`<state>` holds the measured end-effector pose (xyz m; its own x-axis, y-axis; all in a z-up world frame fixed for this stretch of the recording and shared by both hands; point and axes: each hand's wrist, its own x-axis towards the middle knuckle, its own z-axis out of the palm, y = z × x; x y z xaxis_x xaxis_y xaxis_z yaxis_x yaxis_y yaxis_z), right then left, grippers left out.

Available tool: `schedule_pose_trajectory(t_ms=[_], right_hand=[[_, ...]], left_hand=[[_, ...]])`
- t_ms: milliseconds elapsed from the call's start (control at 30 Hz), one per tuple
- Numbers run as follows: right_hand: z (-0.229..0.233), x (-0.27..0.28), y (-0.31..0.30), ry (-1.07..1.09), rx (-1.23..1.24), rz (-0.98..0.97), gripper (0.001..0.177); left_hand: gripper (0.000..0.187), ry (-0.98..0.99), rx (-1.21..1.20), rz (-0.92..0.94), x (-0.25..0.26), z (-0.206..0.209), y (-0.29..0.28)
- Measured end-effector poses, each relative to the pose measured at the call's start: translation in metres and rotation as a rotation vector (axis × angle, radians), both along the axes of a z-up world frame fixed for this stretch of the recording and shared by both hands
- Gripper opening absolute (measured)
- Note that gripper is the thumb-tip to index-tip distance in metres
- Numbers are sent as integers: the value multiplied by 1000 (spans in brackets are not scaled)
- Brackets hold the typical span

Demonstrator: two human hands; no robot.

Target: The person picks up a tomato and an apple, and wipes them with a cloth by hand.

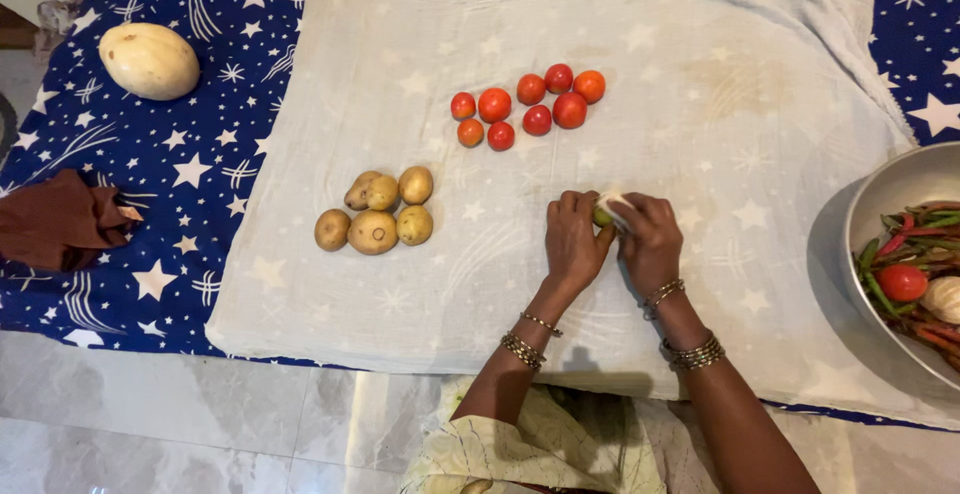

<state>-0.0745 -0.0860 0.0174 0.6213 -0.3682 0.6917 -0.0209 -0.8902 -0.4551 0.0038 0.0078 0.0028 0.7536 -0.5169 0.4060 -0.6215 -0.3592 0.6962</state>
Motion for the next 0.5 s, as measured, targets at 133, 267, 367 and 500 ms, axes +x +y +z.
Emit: schedule_pose_trajectory(t_ms=[133, 267, 367, 500], right_hand=[[-7, 0, -8, 42, 336, -21, 48], [-12, 1, -12, -4, 422, -16, 40], [-11, -1, -3, -92, 465, -17, 40], [1, -19, 7, -59, 406, -88, 43]], left_hand=[[53, 35, 6, -15, 0, 3, 1], [48, 18, -46, -46, 0, 3, 0], [43, 179, -119, -45, -10, 6, -6], [37, 423, -136, -56, -30, 15, 2]])
